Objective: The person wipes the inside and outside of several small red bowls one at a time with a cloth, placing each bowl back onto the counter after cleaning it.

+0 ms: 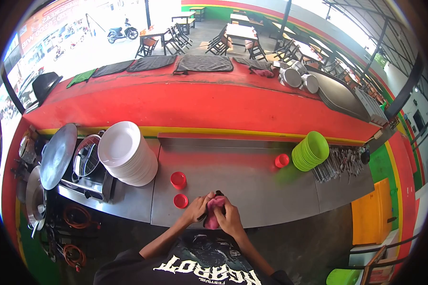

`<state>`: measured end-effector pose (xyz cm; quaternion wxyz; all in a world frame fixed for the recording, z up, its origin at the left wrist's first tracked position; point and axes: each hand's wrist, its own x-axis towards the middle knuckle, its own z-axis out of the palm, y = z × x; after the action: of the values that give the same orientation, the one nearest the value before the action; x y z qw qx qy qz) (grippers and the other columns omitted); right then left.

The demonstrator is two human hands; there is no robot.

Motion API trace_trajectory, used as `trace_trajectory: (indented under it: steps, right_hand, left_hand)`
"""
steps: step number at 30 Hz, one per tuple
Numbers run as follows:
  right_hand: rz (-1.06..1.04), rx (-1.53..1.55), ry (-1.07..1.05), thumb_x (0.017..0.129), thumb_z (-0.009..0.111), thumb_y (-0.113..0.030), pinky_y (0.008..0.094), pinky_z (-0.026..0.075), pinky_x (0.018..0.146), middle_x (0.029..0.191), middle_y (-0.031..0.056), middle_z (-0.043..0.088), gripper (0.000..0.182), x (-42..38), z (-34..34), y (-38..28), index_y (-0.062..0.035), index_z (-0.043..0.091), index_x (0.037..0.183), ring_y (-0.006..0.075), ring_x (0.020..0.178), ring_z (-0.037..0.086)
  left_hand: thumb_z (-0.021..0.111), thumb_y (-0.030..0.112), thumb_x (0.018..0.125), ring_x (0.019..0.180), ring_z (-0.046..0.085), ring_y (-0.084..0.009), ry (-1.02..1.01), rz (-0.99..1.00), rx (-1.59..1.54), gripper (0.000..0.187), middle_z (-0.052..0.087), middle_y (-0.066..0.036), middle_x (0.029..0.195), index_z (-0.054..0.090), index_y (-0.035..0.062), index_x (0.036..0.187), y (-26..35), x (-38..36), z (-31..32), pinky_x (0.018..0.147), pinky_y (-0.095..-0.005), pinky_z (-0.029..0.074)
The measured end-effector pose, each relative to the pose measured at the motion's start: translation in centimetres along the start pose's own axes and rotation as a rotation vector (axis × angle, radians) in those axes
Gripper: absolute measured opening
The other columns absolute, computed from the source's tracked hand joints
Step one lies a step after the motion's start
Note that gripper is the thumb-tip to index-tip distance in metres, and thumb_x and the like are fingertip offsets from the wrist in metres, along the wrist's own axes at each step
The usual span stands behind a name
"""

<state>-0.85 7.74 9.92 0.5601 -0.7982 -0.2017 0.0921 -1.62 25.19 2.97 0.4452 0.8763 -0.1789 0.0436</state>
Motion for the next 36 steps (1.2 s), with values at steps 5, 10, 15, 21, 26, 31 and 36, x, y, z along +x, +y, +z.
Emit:
trace_trajectory:
  steps: [5,10,15,21,26,31,36]
  right_hand:
    - [0.188,0.335,0.097,0.098,0.055,-0.018,0.0305,0.049,0.080,0.101,0.0069,0.066,0.022,0.0,1.3,1.9,-0.0015,0.060,0.113,0.0153,0.090,0.064]
    - [0.581,1.194,0.118,0.102,0.048,-0.030,0.0342,0.052,0.087,0.106,0.0059,0.066,0.031,0.3,0.8,2.7,-0.0041,0.063,0.111,0.0180,0.099,0.064]
    - [0.623,1.484,-0.057,0.100,0.053,-0.033,0.0378,0.051,0.094,0.110,0.0060,0.067,0.029,0.8,0.3,4.3,-0.0088,0.064,0.111,0.0194,0.105,0.064]
    - [0.391,1.595,0.006,0.099,0.053,-0.037,0.0383,0.051,0.094,0.109,0.0043,0.067,0.032,1.2,-1.1,5.2,-0.0108,0.062,0.115,0.0191,0.103,0.064]
    - [0.160,1.325,0.221,0.101,0.046,-0.041,0.0356,0.047,0.097,0.117,0.0022,0.062,0.040,1.8,-3.3,1.2,-0.0130,0.056,0.127,0.0187,0.110,0.059]
    - [-0.094,0.756,0.271,0.096,0.062,-0.022,0.0394,0.046,0.103,0.127,0.0051,0.057,0.036,1.1,-3.1,2.2,-0.0107,0.054,0.129,0.0203,0.120,0.056]
    - [-0.184,0.126,-0.063,0.071,0.087,-0.024,0.0388,0.048,0.098,0.122,0.0143,0.064,0.074,-0.1,-1.8,-0.9,-0.0056,0.053,0.133,0.0264,0.114,0.063]
  left_hand:
    - [0.043,0.019,0.096,0.077,0.060,-0.0475,-0.006,-0.001,0.026,0.038,0.056,-0.028,0.103,0.041,0.0030,0.131,1.3,0.3,-1.3,0.066,-0.0543,0.048]
    - [0.038,0.039,0.102,0.075,0.060,-0.0475,-0.034,-0.152,-0.045,0.038,0.060,-0.027,0.082,0.049,0.0059,0.115,3.8,0.9,-2.7,0.067,-0.0547,0.047]
    - [0.039,0.053,0.101,0.074,0.063,-0.0474,0.048,-0.262,-0.008,0.049,0.063,-0.025,0.068,0.050,0.0066,0.110,4.6,0.5,-1.8,0.069,-0.0551,0.048]
    - [0.039,0.051,0.101,0.073,0.064,-0.0445,0.082,-0.266,-0.157,0.049,0.063,-0.023,0.069,0.053,0.0046,0.109,5.0,-0.5,-1.4,0.067,-0.0526,0.049]
    - [0.033,0.055,0.104,0.061,0.057,-0.0229,0.074,-0.393,-0.629,0.056,0.056,-0.007,0.067,0.053,0.0031,0.107,5.0,-0.9,-1.5,0.064,-0.0360,0.048]
    - [0.029,0.056,0.105,0.071,0.053,-0.0133,0.081,-0.377,-0.991,0.059,0.055,-0.004,0.082,0.051,0.0018,0.113,4.6,-0.2,-2.3,0.071,-0.0293,0.046]
    - [0.028,0.056,0.105,0.127,0.047,-0.0191,0.042,-0.369,-1.034,0.069,0.048,-0.013,0.137,0.036,0.0007,0.147,5.3,-0.2,-1.5,0.111,-0.0347,0.035]
